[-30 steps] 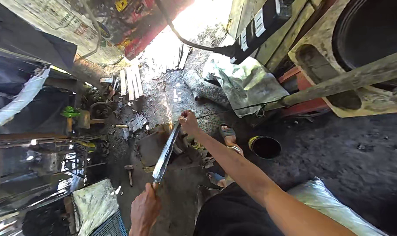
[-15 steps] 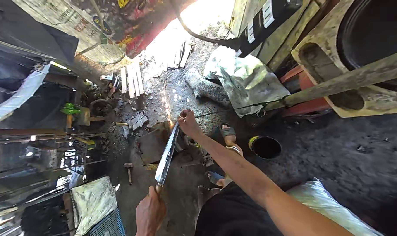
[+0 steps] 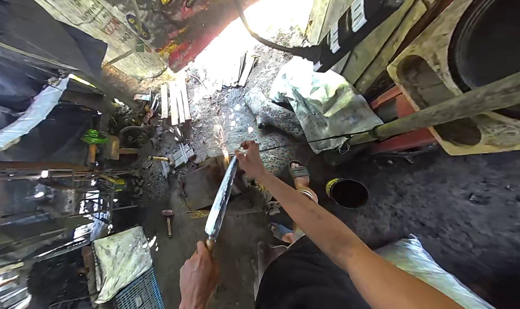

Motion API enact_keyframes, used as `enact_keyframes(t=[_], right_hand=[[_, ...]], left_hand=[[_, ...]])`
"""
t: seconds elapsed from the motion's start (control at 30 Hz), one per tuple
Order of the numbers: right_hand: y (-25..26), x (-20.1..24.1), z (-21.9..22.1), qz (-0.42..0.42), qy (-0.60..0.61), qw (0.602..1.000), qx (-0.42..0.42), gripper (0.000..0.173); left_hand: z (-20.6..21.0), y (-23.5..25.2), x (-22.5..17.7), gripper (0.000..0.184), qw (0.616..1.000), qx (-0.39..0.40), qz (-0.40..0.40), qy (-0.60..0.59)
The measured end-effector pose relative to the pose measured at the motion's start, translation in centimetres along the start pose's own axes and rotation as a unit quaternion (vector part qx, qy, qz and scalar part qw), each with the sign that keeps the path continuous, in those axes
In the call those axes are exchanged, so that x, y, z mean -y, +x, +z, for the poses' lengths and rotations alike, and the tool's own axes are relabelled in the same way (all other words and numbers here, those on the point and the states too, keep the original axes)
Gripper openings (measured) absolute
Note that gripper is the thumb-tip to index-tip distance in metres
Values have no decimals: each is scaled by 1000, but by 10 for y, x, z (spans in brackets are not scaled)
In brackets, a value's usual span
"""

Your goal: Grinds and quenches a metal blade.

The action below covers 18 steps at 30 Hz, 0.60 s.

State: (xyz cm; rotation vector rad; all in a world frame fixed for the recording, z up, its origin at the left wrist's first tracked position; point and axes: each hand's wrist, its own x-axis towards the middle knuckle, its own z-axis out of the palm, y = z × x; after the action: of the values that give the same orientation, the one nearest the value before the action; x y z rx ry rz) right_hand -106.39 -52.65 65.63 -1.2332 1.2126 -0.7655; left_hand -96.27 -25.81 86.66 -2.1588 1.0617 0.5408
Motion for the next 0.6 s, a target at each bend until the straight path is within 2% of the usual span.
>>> enact_keyframes(t=[0.13,0.23,0.33,0.43,0.5,0.53,0.57,0.6], right_hand=[[92,-7,-56,50,22,998,-45,41],[127,-10,-78,60,20,997,-54,37],[84,-7,-56,33,5,999,-40,40],[24,4,-18,-6,-26,999,21,41],[-9,29,-7,18,-50,997,50,35],[-24,45,-9,43,-46,996,57,35],[-40,61,-14,65,-28,996,57,35],[-56,79,-23,80,3,995,56,38]], left_hand=[[-39,92,-68,42,996,-55,68,-14],[-46,119,-80,41,993,-78,87,2],[-12,83,-47,38,993,-93,68,2],[12,23,-4,38,999,-11,13,-43],[21,-14,29,36,982,39,42,-178],[30,-31,48,33,941,60,88,-322],[41,-46,64,32,848,100,131,-504],[52,-60,74,37,708,162,162,-668]])
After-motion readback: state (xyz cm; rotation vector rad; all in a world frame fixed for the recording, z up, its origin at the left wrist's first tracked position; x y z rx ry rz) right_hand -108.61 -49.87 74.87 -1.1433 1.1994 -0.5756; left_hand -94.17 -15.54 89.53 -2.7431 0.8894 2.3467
